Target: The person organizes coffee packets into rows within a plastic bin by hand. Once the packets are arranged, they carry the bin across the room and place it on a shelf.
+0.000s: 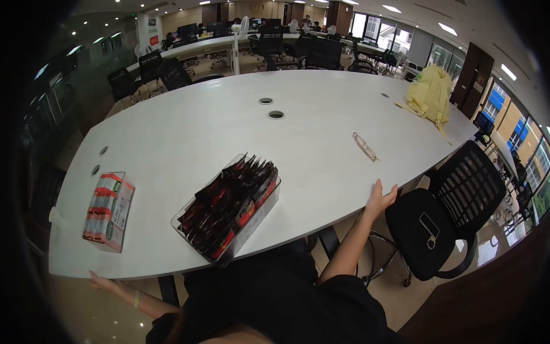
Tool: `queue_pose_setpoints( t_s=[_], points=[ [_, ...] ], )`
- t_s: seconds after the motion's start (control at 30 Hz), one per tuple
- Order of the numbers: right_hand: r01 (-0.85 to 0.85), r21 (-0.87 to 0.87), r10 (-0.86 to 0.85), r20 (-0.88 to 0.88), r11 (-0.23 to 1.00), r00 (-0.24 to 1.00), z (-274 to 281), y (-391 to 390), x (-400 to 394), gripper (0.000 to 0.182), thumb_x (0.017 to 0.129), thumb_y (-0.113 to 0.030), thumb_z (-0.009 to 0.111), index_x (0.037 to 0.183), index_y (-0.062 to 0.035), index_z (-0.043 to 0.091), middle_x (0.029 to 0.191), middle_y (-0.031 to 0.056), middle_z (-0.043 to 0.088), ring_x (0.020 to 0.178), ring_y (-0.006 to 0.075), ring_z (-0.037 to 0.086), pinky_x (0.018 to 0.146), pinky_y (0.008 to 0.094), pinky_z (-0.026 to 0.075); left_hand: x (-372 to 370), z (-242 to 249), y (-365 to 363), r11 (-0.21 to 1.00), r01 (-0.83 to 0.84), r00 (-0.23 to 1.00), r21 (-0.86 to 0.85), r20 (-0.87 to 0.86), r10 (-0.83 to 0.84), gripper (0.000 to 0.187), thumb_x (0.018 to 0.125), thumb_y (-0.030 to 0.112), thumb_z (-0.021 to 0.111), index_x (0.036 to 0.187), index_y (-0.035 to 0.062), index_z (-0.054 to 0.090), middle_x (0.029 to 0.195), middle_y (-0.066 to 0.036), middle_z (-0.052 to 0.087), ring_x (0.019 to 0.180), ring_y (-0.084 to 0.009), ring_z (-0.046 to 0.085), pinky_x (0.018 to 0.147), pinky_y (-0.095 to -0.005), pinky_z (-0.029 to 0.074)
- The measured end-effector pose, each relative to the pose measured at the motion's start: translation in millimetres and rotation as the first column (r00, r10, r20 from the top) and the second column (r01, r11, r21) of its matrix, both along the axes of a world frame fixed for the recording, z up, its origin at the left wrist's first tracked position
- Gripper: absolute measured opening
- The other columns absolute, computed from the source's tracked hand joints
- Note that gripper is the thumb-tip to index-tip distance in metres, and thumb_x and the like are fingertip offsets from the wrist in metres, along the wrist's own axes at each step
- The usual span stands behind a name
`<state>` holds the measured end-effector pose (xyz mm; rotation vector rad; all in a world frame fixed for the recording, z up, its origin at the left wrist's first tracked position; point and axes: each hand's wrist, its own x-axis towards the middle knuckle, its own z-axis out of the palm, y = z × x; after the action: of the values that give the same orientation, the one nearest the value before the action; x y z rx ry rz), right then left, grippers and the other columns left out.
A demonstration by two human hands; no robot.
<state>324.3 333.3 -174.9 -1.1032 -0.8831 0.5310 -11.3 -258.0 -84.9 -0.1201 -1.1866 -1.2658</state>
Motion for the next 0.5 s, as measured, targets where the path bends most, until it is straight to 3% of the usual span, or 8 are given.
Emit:
queue_pose_setpoints(
  t_s=[0.03, 0.07, 0.13, 0.23, 0.5],
  points=[
    [-0.138, 0.008, 0.137, -0.227, 0.990, 0.964, 15.4, -19.0, -5.9, 0.075, 0.082, -0.015, 0.069, 0.146, -0.0040, 0.032, 0.142, 0.0196, 0.038, 0.127, 0.0310, 0.044, 0.100, 0.0396, 0.041, 2.3, -3.0, -1.5, 1.000, 0.012, 1.000, 0.020, 0.008, -0.012, 0.058, 0.091, 0.033, 0.057, 0.128, -0.0094, 0.042, 0.131, -0.024, 0.045, 0.119, -0.0333, 0.046, 0.102, -0.0435, 0.036],
    [-0.134, 0.009, 0.133, -0.226, 0.991, 0.965, 19.1, -25.5, -8.2, 0.075, 0.082, -0.015, 0.069, 0.146, -0.0040, 0.032, 0.142, 0.0196, 0.038, 0.127, 0.0310, 0.044, 0.100, 0.0396, 0.041, 5.9, -4.2, -4.9, 0.999, 0.023, 1.000, 0.038, 0.016, -0.024, 0.057, 0.091, 0.032, 0.057, 0.127, -0.0095, 0.042, 0.130, -0.024, 0.046, 0.118, -0.0332, 0.046, 0.101, -0.0435, 0.037],
    [-0.334, 0.139, 0.359, -0.467, 0.932, 0.808, 20.1, -33.7, -7.9, 0.075, 0.083, -0.001, 0.062, 0.148, -0.0065, 0.026, 0.142, 0.0213, 0.037, 0.122, 0.0324, 0.048, 0.094, 0.0400, 0.046, 11.0, -9.9, -5.2, 0.997, 0.046, 0.998, 0.069, 0.031, -0.048, 0.056, 0.091, 0.032, 0.057, 0.126, -0.0097, 0.043, 0.129, -0.024, 0.047, 0.116, -0.0331, 0.046, 0.100, -0.0436, 0.037],
    [-0.338, 0.214, 0.399, -0.538, 0.917, 0.743, 20.9, -32.9, -9.6, 0.071, 0.084, 0.008, 0.052, 0.148, -0.0079, 0.026, 0.139, 0.0193, 0.040, 0.119, 0.0311, 0.049, 0.096, 0.0409, 0.045, -9.0, -10.9, -9.6, 0.989, 0.078, 0.996, 0.123, 0.040, -0.084, 0.055, 0.090, 0.031, 0.058, 0.123, -0.0100, 0.044, 0.127, -0.024, 0.048, 0.114, -0.0329, 0.047, 0.098, -0.0437, 0.038],
    [-0.407, 0.255, 0.479, -0.526, 0.877, 0.703, 15.7, -25.2, -4.6, 0.061, 0.083, 0.010, 0.049, 0.139, -0.0100, 0.038, 0.126, 0.0199, 0.049, 0.107, 0.0286, 0.056, 0.085, 0.0385, 0.051, -18.6, -21.2, -14.9, 0.956, 0.142, 0.981, 0.257, 0.093, -0.171, 0.051, 0.088, 0.029, 0.059, 0.117, -0.0108, 0.046, 0.121, -0.024, 0.051, 0.108, -0.0325, 0.049, 0.094, -0.0440, 0.040]
  ],
)
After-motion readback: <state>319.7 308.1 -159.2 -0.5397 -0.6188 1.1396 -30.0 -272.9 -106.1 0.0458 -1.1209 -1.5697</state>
